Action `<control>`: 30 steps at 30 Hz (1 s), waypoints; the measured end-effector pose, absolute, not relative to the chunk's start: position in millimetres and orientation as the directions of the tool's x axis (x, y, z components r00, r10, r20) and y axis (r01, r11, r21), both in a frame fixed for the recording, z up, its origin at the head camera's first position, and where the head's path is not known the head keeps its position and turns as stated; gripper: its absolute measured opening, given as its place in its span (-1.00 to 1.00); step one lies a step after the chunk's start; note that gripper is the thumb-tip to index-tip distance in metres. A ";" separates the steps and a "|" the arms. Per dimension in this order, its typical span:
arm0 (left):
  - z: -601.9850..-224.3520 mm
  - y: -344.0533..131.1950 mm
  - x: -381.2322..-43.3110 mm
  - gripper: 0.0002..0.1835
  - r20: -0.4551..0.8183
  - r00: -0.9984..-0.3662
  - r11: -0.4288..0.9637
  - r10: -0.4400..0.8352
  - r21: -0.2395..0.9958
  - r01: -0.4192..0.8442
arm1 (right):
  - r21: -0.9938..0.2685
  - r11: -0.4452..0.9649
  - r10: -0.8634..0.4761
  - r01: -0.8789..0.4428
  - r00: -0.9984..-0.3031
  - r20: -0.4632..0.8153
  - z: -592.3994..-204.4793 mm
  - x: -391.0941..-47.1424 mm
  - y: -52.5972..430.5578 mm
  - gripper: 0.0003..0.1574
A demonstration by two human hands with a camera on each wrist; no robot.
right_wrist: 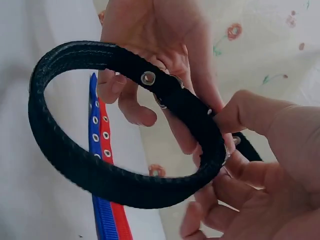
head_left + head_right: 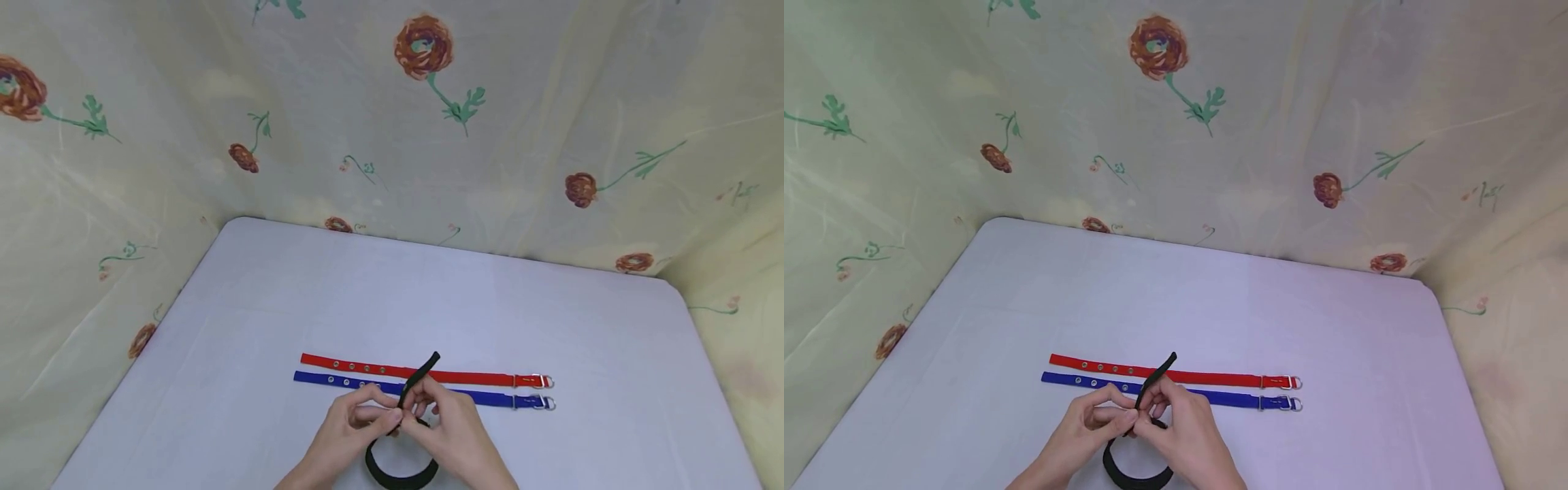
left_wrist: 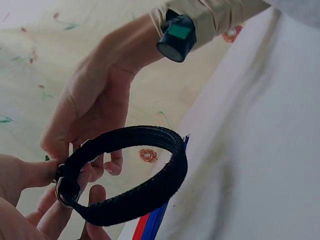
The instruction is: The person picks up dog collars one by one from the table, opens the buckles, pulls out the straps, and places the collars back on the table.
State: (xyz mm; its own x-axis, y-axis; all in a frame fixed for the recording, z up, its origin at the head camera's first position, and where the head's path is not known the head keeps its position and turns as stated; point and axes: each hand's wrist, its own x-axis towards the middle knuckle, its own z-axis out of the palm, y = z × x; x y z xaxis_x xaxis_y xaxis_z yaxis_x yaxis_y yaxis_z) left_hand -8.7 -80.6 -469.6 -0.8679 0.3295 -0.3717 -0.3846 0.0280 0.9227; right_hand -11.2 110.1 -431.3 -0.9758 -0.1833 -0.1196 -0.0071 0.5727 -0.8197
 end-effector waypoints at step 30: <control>-460.8 -81.6 -7.7 -0.56 -0.373 -0.859 0.038 0.349 0.922 -0.385 | -0.812 0.576 -0.150 -0.095 -0.989 0.009 -426.6 0.9 113.6 -0.68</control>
